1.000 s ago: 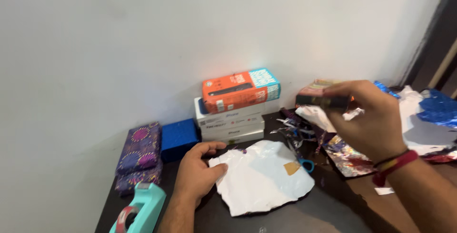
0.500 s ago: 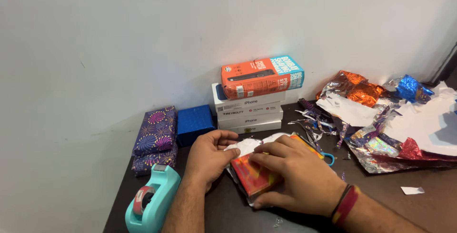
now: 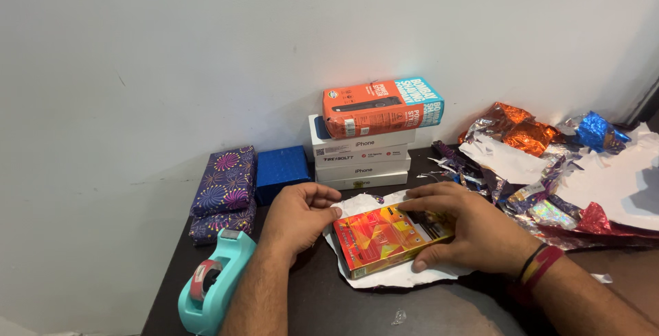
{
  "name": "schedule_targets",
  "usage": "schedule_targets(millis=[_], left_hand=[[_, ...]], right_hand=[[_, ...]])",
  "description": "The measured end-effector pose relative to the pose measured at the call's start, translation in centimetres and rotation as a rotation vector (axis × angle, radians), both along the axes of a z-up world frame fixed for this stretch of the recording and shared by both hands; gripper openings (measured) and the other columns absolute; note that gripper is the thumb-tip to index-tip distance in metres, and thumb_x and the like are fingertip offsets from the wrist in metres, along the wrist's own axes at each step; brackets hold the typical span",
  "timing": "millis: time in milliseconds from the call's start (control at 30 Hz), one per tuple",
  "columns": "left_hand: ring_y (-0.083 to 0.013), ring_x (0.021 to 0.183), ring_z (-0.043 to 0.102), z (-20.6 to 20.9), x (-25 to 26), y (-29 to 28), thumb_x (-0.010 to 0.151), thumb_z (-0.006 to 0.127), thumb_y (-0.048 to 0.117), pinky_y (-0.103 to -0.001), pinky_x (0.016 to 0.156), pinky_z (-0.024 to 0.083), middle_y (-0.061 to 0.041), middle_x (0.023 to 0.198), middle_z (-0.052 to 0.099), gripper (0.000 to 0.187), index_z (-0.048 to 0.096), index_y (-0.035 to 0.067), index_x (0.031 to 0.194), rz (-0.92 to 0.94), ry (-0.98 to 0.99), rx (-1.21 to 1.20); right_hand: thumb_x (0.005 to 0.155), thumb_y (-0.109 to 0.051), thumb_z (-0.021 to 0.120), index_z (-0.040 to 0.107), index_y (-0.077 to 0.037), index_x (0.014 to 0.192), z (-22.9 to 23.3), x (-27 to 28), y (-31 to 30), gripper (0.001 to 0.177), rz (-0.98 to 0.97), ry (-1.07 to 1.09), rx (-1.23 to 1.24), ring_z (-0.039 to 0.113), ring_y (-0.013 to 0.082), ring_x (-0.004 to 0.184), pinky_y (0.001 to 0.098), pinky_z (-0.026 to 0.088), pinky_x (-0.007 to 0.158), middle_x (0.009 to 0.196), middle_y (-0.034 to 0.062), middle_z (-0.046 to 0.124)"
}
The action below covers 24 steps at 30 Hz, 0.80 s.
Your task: The person cuts a piece of white paper with scissors, places a small box on it, folds the paper around the box, and secures the folds with tape. The person repeats folding and taping steps to fully enclose the box in the paper.
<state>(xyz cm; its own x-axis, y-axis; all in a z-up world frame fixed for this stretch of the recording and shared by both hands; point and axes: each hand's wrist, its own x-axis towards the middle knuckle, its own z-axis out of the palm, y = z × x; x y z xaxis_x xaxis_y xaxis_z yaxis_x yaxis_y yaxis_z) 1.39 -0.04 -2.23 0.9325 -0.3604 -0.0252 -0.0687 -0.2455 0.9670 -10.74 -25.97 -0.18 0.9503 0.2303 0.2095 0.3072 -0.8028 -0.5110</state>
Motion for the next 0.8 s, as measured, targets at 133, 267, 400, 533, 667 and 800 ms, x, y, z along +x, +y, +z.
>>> schedule_targets(millis=[133, 267, 400, 533, 667, 800], left_hand=[[-0.0122, 0.071, 0.07, 0.7, 0.1, 0.7, 0.079, 0.077, 0.003, -0.027, 0.065, 0.056, -0.006, 0.083, 0.078, 0.027, 0.077, 0.002, 0.106, 0.05, -0.028, 0.134], [-0.0104, 0.07, 0.069, 0.7, 0.1, 1.0, 0.078, 0.077, 0.004, -0.026, 0.065, 0.055, -0.005, 0.082, 0.077, 0.028, 0.079, 0.003, 0.106, 0.059, -0.007, 0.118], [-0.0122, 0.068, 0.068, 1.0, 0.2, 0.6, 0.086, 0.074, 0.013, -0.027, 0.065, 0.055, -0.005, 0.082, 0.078, 0.024, 0.079, 0.001, 0.106, 0.022, 0.03, 0.042], [-0.0111, 0.073, 0.067, 1.5, -0.6, 0.4, 0.077, 0.089, 0.018, -0.026, 0.069, 0.055, -0.006, 0.086, 0.076, 0.036, 0.078, 0.004, 0.108, -0.035, -0.056, 0.235], [-0.011, 0.077, 0.071, 1.7, -0.7, 0.1, 0.07, 0.088, 0.01, -0.028, 0.072, 0.059, -0.005, 0.092, 0.079, 0.048, 0.075, 0.006, 0.115, -0.08, -0.069, 0.205], [-0.0117, 0.082, 0.073, 1.7, -0.4, 0.6, 0.07, 0.088, 0.01, -0.029, 0.076, 0.061, -0.005, 0.097, 0.08, 0.051, 0.074, 0.006, 0.118, -0.052, -0.074, 0.238]], right_hand=[[0.073, -0.028, 0.093, 0.062, -0.017, 0.148, -0.6, -0.1, -1.5, 0.081, 0.006, 0.089, 0.06, 0.046, 0.0259, 0.142, 0.0383, 0.043, 0.112, 0.155, 0.0106, 0.05], [0.068, -0.015, 0.085, 0.046, -0.013, 0.152, -0.1, -0.2, -2.6, 0.093, 0.043, 0.195, 0.358, 0.046, 0.0224, 0.141, 0.0358, 0.038, 0.117, 0.154, 0.0099, 0.048], [0.055, -0.01, 0.092, 0.032, -0.02, 0.162, 0.5, -0.2, -2.4, 0.123, -0.012, 0.287, 0.594, 0.052, 0.0197, 0.138, 0.0346, 0.038, 0.111, 0.151, 0.0121, 0.052], [0.055, -0.017, 0.1, 0.035, -0.018, 0.161, 0.6, -0.5, -2.0, 0.124, -0.133, 0.25, 0.279, 0.055, 0.0166, 0.135, 0.0321, 0.038, 0.116, 0.143, 0.0085, 0.057], [0.061, -0.012, 0.1, 0.032, -0.01, 0.161, 0.6, -0.5, -2.4, 0.121, 0.117, 0.087, 0.408, 0.049, 0.0241, 0.141, 0.0378, 0.033, 0.112, 0.153, 0.0148, 0.054], [0.068, -0.012, 0.086, 0.058, -0.023, 0.147, 1.7, -1.0, -3.8, 0.085, -0.23, 0.16, 0.235, 0.067, 0.0163, 0.121, 0.0317, 0.051, 0.104, 0.132, 0.0018, 0.067]])
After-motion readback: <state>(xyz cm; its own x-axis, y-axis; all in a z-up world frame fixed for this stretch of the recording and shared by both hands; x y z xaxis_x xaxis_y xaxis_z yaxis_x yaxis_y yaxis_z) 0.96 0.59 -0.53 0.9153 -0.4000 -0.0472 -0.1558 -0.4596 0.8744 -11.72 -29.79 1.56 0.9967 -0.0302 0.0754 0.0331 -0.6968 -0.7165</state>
